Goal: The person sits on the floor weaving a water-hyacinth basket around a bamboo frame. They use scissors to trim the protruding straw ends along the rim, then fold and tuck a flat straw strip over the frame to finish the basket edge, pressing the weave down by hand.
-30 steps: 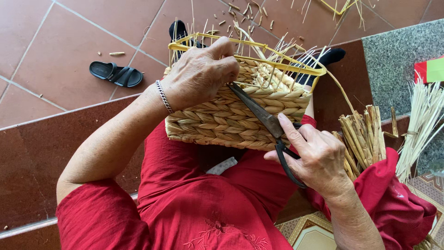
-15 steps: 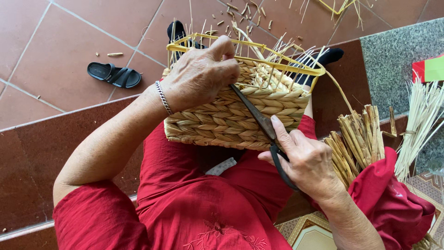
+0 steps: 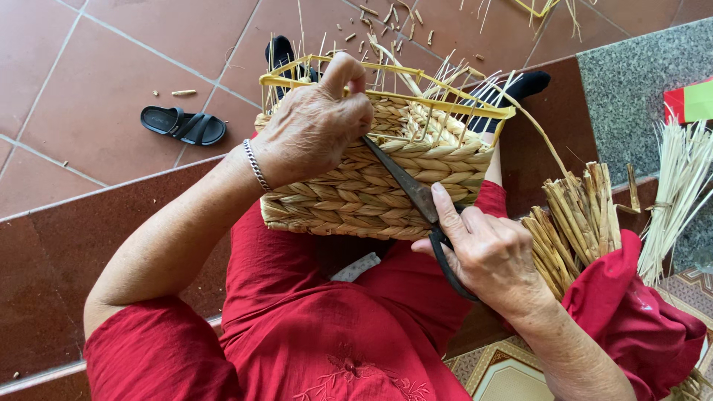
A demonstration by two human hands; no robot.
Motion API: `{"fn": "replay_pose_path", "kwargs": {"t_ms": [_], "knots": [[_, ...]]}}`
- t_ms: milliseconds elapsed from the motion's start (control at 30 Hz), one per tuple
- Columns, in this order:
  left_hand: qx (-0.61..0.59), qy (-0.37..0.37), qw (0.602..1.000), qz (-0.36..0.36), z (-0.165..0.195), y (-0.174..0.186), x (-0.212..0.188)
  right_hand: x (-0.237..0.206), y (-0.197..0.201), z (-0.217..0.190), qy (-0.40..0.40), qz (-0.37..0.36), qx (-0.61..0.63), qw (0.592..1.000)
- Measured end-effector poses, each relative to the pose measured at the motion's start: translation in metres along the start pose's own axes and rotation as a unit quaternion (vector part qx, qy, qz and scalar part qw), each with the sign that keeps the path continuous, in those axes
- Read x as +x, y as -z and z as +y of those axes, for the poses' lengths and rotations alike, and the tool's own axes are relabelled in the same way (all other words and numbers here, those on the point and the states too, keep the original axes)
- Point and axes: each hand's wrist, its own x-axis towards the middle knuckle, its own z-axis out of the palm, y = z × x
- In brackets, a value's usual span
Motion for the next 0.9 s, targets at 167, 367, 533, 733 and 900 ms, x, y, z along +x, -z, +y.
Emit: {"fn": "replay_pose_path", "kwargs": {"t_ms": [167, 367, 533, 733, 900], "knots": [[-0.021, -0.003, 1.000, 0.007, 0.001, 0.005, -0.001, 0.001, -0.002, -0.006, -0.016, 0.009, -0.008, 1.000], [-0.066, 0.014, 0.998, 0.016, 0.003, 0.011, 0.002, -0.001, -0.009, -0.003, 0.002, -0.005, 0.068, 0.998], [-0.186, 0.016, 0.973, 0.134, -0.002, 0.024, -0.006, -0.035, -0.024, 0.011, -0.009, 0.057, 0.106, 0.993], [-0.304, 0.273, 0.858, 0.311, -0.026, 0.044, -0.065, -0.078, -0.111, 0.002, -0.221, 0.308, 0.287, 0.880], [-0.286, 0.275, 0.873, 0.283, -0.049, 0.024, -0.122, -0.083, -0.160, -0.021, -0.349, 0.351, 0.364, 0.789]]}}
